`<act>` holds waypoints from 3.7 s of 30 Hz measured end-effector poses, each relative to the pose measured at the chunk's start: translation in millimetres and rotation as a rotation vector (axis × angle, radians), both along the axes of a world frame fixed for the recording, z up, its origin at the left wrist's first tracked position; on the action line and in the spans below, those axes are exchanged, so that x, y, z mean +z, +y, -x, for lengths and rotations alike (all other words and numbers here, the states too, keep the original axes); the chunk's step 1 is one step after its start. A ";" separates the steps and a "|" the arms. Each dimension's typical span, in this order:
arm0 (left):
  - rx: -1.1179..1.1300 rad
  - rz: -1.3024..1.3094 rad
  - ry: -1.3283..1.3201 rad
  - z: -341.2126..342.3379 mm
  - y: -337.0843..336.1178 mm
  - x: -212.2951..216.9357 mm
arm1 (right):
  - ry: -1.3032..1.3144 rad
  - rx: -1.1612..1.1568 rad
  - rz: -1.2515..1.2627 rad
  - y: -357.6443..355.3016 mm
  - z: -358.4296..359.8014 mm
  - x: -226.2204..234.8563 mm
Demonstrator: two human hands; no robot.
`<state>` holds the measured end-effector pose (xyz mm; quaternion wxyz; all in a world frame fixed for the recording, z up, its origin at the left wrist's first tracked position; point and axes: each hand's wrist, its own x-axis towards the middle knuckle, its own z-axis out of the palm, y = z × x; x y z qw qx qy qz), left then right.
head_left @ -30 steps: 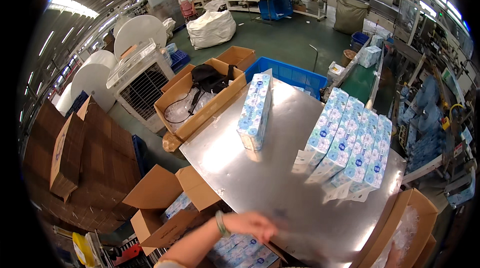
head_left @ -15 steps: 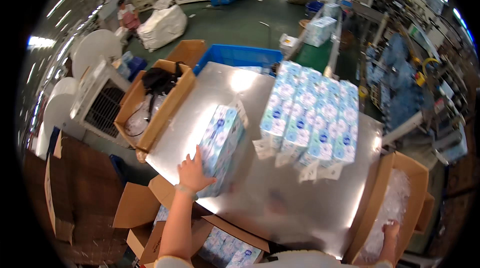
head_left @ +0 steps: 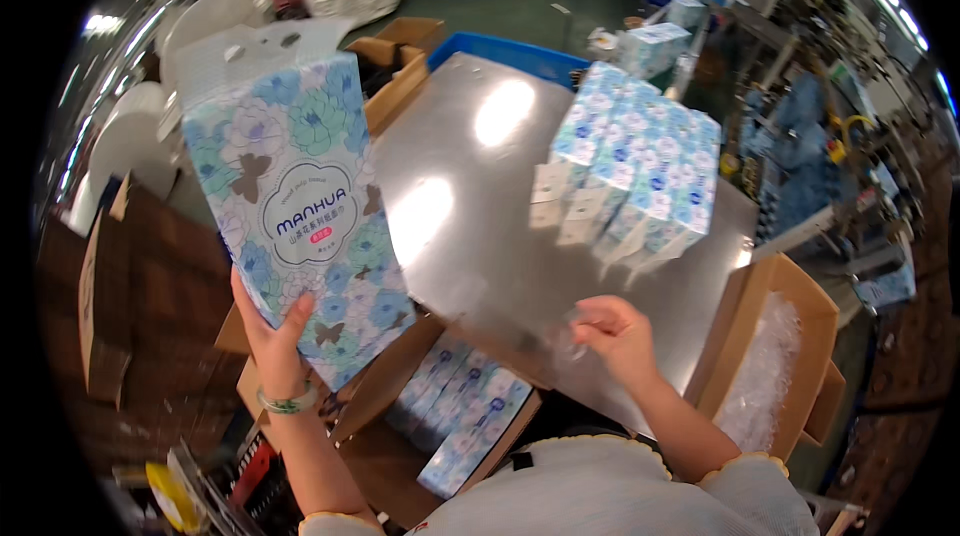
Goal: The person places packs of tissues into cardboard boxes and pushes the filled boxes onto a roller conveyor belt.
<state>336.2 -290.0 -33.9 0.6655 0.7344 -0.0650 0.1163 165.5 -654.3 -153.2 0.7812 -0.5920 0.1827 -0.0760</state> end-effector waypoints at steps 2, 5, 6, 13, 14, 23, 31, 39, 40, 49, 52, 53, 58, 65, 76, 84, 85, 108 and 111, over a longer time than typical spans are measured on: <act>0.068 0.073 0.011 48.1 37.7 3.6 | 0.045 0.306 0.208 100.1 -27.8 -7.9; 0.127 0.067 0.170 139.3 97.1 -29.1 | 0.003 0.829 0.732 207.0 -46.9 -71.5; 0.223 0.044 0.227 171.6 105.5 -50.3 | -0.064 0.877 0.820 218.3 -40.7 -102.7; 0.122 -0.954 0.199 246.0 98.9 -183.8 | 0.065 0.338 0.987 57.6 -198.9 2.9; -0.005 -1.032 0.240 236.1 89.9 -194.9 | 0.091 0.128 1.159 20.9 -243.8 8.7; -0.330 -1.104 0.478 183.3 49.2 -297.7 | 0.460 -0.020 1.528 -96.7 -316.7 -76.3; -0.071 -1.189 0.352 203.0 24.0 -301.4 | 0.223 0.373 1.718 16.3 -136.1 -22.0; 0.032 -1.198 0.462 246.6 54.6 -331.8 | -0.834 0.528 1.268 135.6 -87.3 137.9; 0.037 -1.197 0.455 252.9 60.7 -338.2 | -0.977 0.606 1.047 154.6 -66.4 155.3; -0.326 -0.946 0.973 245.9 67.7 -232.3 | -0.887 1.256 1.621 253.8 -78.8 -110.7; 0.181 -1.309 0.413 253.0 72.7 -225.4 | -0.647 1.266 1.519 240.0 -66.7 -143.9; 0.177 -1.307 0.456 255.6 75.1 -243.2 | -0.597 1.250 1.511 226.3 -67.6 -163.1; 0.064 -1.240 0.697 247.6 107.7 -277.4 | -0.391 1.481 1.395 244.0 -99.6 -109.1; 0.750 -0.899 0.707 318.2 115.2 -154.4 | -0.030 0.693 1.157 127.5 -87.6 -81.6; 0.418 -0.900 0.932 383.6 363.1 -186.6 | 0.247 0.900 0.757 331.4 41.4 -98.9; -0.661 -0.997 0.842 407.3 398.7 -190.9 | -0.570 1.619 1.485 521.8 55.8 -152.0; -0.572 -0.849 0.860 398.4 409.5 -186.4 | -0.457 1.701 1.426 531.4 53.7 -144.3; 0.457 -1.213 0.516 377.4 441.5 -283.8 | 0.203 0.690 0.280 588.2 93.0 -223.9; 0.461 -1.210 0.536 363.2 497.9 -288.3 | 0.176 0.645 0.262 641.3 87.6 -222.2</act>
